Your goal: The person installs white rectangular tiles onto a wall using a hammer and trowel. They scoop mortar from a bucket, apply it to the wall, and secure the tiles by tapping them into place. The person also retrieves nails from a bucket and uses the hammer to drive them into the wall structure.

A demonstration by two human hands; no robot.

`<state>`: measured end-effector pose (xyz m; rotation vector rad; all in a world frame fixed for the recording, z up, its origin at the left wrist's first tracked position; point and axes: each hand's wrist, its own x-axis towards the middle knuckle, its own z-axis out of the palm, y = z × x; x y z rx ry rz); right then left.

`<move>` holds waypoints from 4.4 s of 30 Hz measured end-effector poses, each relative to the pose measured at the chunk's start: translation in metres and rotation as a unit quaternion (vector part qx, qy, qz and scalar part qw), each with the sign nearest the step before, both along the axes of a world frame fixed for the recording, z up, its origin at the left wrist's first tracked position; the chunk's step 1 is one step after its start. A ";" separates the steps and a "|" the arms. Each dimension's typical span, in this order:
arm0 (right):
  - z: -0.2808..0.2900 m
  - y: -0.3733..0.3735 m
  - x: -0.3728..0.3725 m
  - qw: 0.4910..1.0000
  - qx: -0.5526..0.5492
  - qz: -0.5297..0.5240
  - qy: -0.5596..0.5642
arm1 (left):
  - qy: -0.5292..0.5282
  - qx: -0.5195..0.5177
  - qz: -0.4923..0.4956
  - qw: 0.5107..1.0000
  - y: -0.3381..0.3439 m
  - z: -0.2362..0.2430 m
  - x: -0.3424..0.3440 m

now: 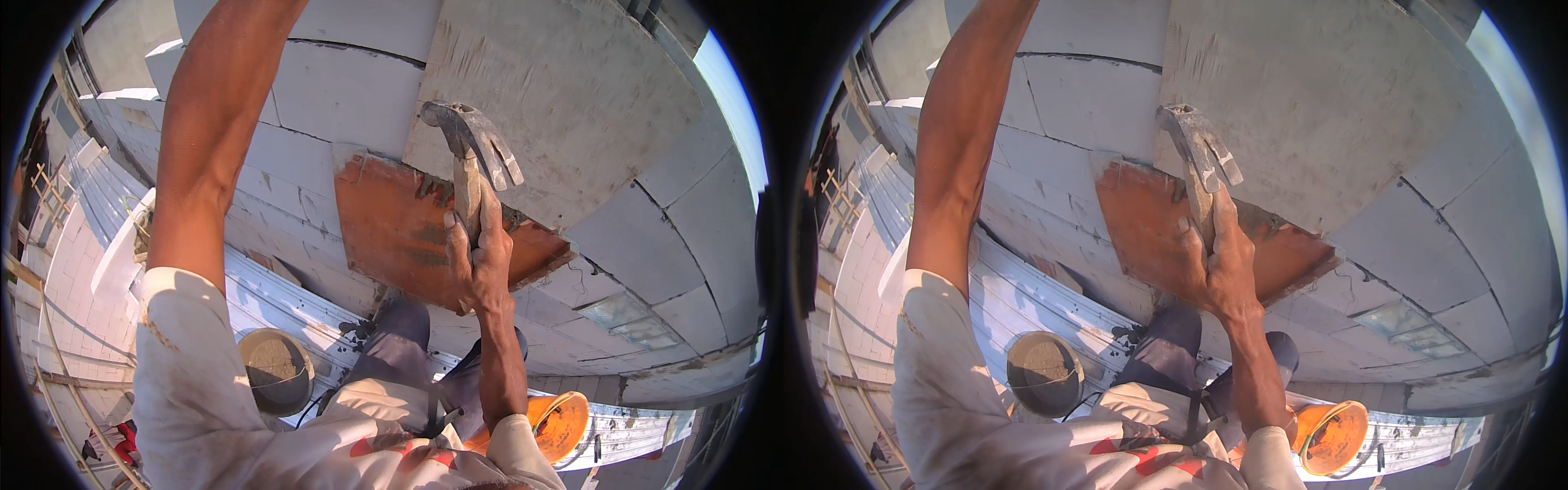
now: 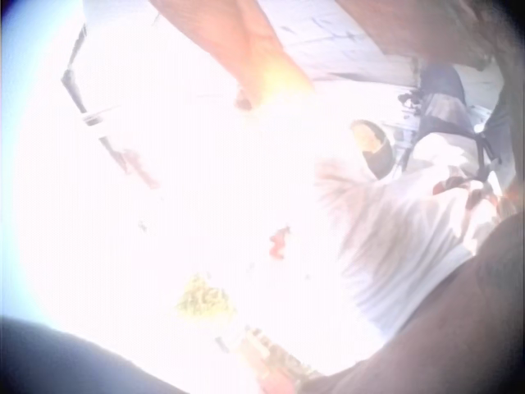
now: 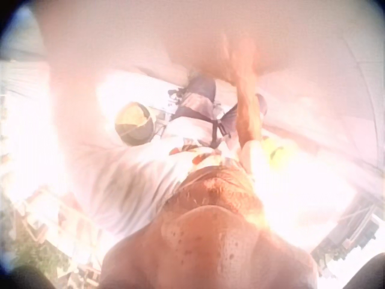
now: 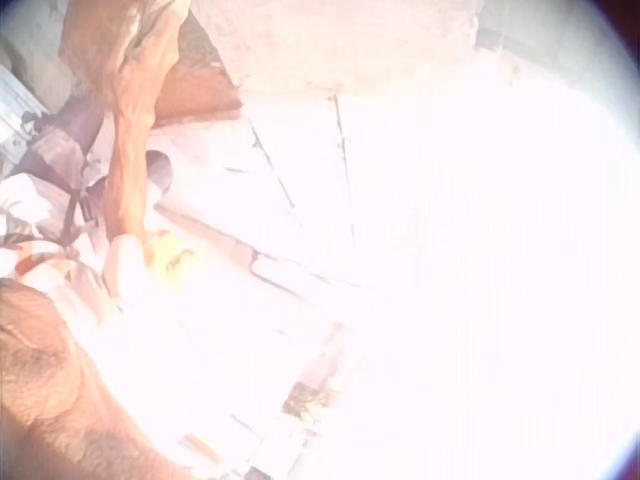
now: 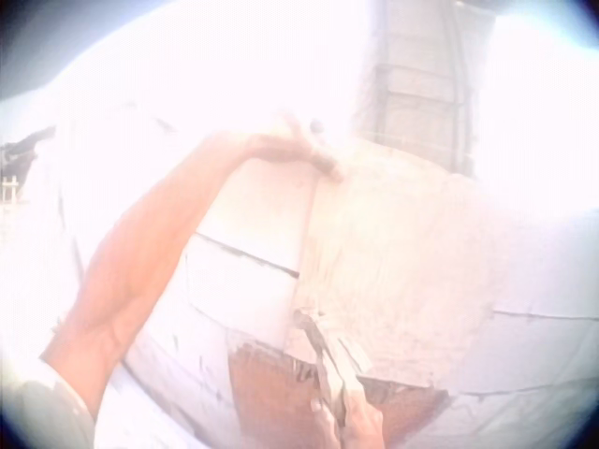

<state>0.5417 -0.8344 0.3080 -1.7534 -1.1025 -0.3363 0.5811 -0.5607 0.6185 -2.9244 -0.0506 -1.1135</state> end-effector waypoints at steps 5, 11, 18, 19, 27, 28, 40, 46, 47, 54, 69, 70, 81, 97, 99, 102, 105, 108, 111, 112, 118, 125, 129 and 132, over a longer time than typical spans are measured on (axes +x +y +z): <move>-0.009 -0.005 0.001 0.992 0.089 0.027 -0.081 | -0.020 0.003 -0.019 1.000 -0.004 0.000 -0.011; -0.012 0.009 0.010 1.000 0.014 -0.002 -0.028 | -0.014 0.004 -0.009 1.000 0.000 -0.001 -0.013; -0.030 0.003 0.009 0.991 0.119 0.051 -0.018 | -0.016 -0.003 -0.015 1.000 -0.004 0.000 -0.012; -0.031 0.006 0.010 0.993 0.108 0.052 -0.016 | -0.013 -0.002 -0.013 1.000 -0.004 -0.001 -0.013; -0.027 0.010 -0.016 0.980 0.169 0.091 0.053 | -0.010 -0.003 -0.007 1.000 -0.003 0.000 -0.016; -0.027 0.011 -0.019 0.965 0.209 0.119 0.101 | -0.010 -0.004 -0.008 1.000 -0.003 0.000 -0.015; -0.057 0.021 0.012 0.986 0.152 0.070 -0.013 | -0.009 -0.009 -0.005 1.000 -0.007 0.000 -0.017; -0.041 0.015 0.004 0.992 0.105 0.040 0.050 | -0.005 -0.007 0.001 1.000 -0.007 0.001 -0.018; -0.048 0.015 0.004 0.986 0.144 0.067 0.058 | -0.006 -0.009 -0.001 1.000 -0.009 0.002 -0.018; -0.043 0.030 0.016 0.999 0.040 0.000 -0.002 | 0.005 -0.007 0.015 1.000 -0.007 -0.002 -0.019; -0.029 0.016 0.025 0.985 -0.137 -0.074 0.078 | 0.022 -0.038 0.000 0.999 -0.022 0.004 -0.008; -0.025 0.014 0.022 0.990 -0.109 -0.041 0.082 | 0.024 -0.032 0.008 0.999 -0.026 0.014 -0.013; -0.114 -0.060 -0.076 0.977 -0.016 0.105 0.184 | -0.053 -0.006 -0.005 0.999 -0.012 0.000 -0.019; -0.171 -0.126 -0.116 0.960 0.116 -0.159 0.198 | 0.424 -0.478 -0.428 0.639 -0.246 -0.387 -0.108; -0.192 -0.124 -0.128 0.945 0.026 -0.155 0.288 | 0.345 -0.583 -0.388 0.625 -0.268 -0.423 -0.119; -0.177 -0.185 -0.125 0.956 -0.012 -0.080 0.282 | 0.325 -0.639 -0.364 0.595 -0.296 -0.461 -0.116; -0.173 -0.277 -0.128 0.952 0.005 -0.216 0.215 | 0.362 -0.703 -0.365 0.491 -0.304 -0.473 -0.113; -0.201 -0.384 -0.119 0.860 0.042 -0.443 0.249 | 0.362 -0.735 -0.350 0.454 -0.294 -0.471 -0.115; -0.259 -0.505 -0.116 0.659 0.097 -0.653 0.360 | 0.368 -0.743 -0.357 0.430 -0.298 -0.468 -0.114; -0.284 -0.546 -0.116 0.624 0.071 -0.670 0.396 | 0.368 -0.745 -0.362 0.423 -0.300 -0.469 -0.112; -0.418 -0.667 -0.106 0.598 -0.262 -0.633 0.417 | 0.402 -0.721 -0.359 0.436 -0.323 -0.462 -0.105; -0.410 -0.623 -0.038 0.556 -0.231 -0.672 0.431 | 0.394 -0.717 -0.324 0.475 -0.328 -0.462 -0.110; -0.407 -0.609 -0.024 0.514 -0.205 -0.699 0.454 | 0.390 -0.705 -0.328 0.493 -0.327 -0.459 -0.109; -0.433 -0.620 -0.028 0.486 -0.144 -0.726 0.464 | 0.392 -0.709 -0.326 0.487 -0.326 -0.458 -0.106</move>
